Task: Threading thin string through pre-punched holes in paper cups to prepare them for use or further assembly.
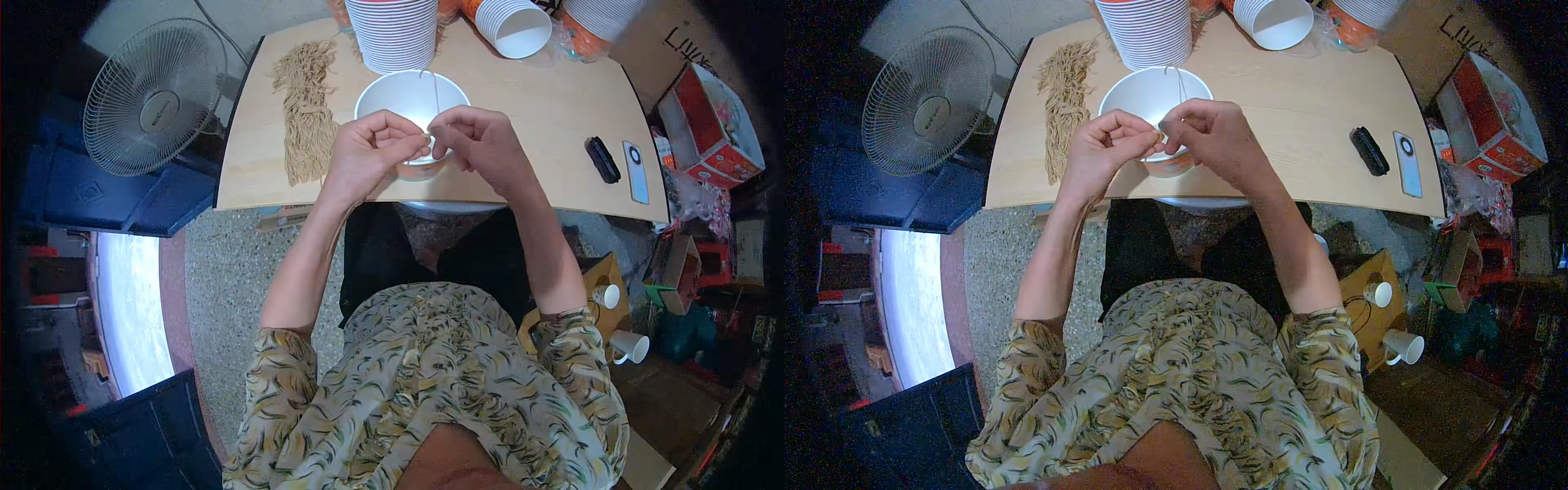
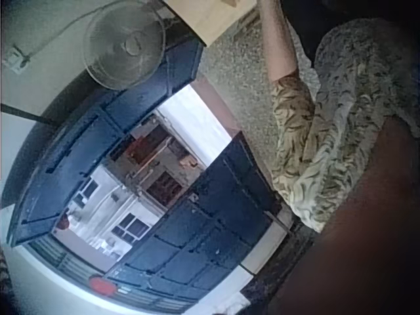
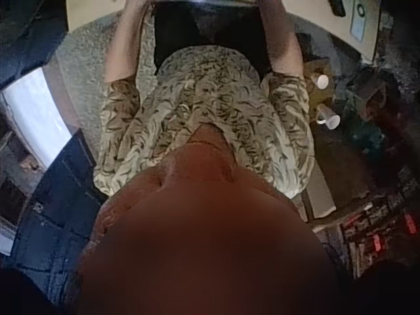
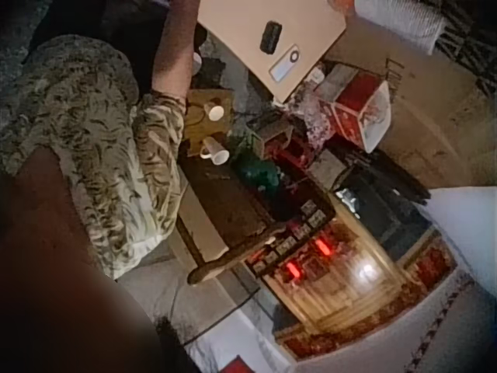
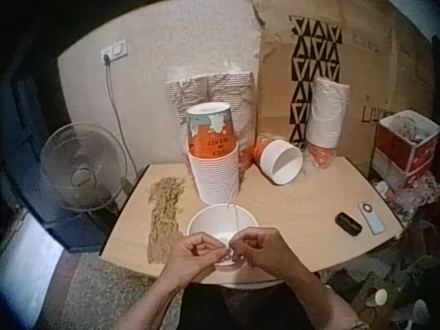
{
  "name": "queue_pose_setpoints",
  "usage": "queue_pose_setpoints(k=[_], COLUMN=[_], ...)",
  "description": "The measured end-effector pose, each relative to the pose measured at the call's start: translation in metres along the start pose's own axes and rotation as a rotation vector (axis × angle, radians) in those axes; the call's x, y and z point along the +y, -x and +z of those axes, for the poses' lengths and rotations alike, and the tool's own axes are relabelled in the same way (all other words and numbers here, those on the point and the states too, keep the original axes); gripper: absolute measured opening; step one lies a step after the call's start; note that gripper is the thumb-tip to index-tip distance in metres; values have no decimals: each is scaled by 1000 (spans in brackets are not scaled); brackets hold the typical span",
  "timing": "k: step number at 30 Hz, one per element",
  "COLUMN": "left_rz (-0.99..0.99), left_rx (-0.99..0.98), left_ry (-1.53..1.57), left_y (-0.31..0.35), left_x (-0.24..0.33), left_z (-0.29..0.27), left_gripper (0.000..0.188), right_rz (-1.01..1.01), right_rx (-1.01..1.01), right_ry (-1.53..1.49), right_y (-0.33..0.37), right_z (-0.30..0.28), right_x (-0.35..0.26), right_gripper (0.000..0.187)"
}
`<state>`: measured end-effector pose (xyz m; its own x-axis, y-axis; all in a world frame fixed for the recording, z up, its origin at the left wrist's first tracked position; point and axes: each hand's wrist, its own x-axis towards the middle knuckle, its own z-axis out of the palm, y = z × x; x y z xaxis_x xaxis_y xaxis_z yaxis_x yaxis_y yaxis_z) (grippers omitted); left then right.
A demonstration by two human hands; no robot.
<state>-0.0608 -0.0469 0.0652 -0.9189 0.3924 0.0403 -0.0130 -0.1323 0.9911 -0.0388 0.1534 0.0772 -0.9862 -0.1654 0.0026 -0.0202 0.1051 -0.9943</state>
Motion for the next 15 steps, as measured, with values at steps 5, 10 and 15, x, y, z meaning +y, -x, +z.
queue_pose_setpoints(k=[5,10,15], left_rz=[-12,-54,-33], left_rx=[-14,6,-32], left_ry=[24,63,38], left_y=[1,3,4], left_x=[-1,3,5], left_z=[1,4,5], left_gripper=[12,26,37], right_rz=[-33,-68,-181], right_rx=[-44,1,57], right_ry=[-82,-117,-35], right_y=[1,0,-4], right_z=[2,6,5], right_x=[-4,0,9], right_gripper=[10,9,10])
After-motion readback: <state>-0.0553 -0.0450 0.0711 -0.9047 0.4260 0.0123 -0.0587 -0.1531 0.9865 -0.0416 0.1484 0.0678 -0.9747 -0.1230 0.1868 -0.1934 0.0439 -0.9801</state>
